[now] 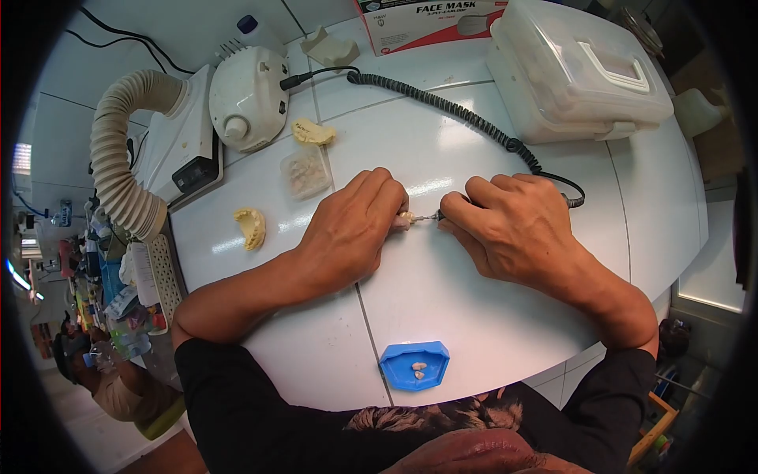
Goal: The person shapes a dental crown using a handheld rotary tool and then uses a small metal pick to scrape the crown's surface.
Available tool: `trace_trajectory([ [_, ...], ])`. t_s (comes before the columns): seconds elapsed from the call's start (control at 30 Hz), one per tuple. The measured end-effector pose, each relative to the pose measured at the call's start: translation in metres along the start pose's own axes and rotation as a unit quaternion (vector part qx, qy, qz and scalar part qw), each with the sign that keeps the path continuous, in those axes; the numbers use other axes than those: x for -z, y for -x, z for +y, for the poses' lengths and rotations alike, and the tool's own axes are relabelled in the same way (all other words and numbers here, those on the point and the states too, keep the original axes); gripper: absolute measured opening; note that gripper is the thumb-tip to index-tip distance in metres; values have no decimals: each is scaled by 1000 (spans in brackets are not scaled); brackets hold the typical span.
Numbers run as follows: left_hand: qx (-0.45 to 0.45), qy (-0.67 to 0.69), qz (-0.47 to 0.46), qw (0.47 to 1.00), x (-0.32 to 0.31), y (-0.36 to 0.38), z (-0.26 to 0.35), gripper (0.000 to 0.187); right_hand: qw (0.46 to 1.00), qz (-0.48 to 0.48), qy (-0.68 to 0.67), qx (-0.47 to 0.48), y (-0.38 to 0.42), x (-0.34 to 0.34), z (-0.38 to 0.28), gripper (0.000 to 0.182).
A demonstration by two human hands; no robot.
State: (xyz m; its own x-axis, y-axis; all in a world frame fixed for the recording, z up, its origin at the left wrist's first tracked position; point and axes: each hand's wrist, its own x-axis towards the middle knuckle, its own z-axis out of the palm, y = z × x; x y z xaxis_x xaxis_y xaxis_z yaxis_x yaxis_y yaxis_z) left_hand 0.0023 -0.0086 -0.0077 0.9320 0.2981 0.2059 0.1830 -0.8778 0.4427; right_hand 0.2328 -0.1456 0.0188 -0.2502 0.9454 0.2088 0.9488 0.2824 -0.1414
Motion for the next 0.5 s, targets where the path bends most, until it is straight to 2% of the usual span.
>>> trace_trajectory([
  [0.5,5,5,-18,1000,1,-1,1,26,999,-26,-19,-11,-1,6,2,16],
])
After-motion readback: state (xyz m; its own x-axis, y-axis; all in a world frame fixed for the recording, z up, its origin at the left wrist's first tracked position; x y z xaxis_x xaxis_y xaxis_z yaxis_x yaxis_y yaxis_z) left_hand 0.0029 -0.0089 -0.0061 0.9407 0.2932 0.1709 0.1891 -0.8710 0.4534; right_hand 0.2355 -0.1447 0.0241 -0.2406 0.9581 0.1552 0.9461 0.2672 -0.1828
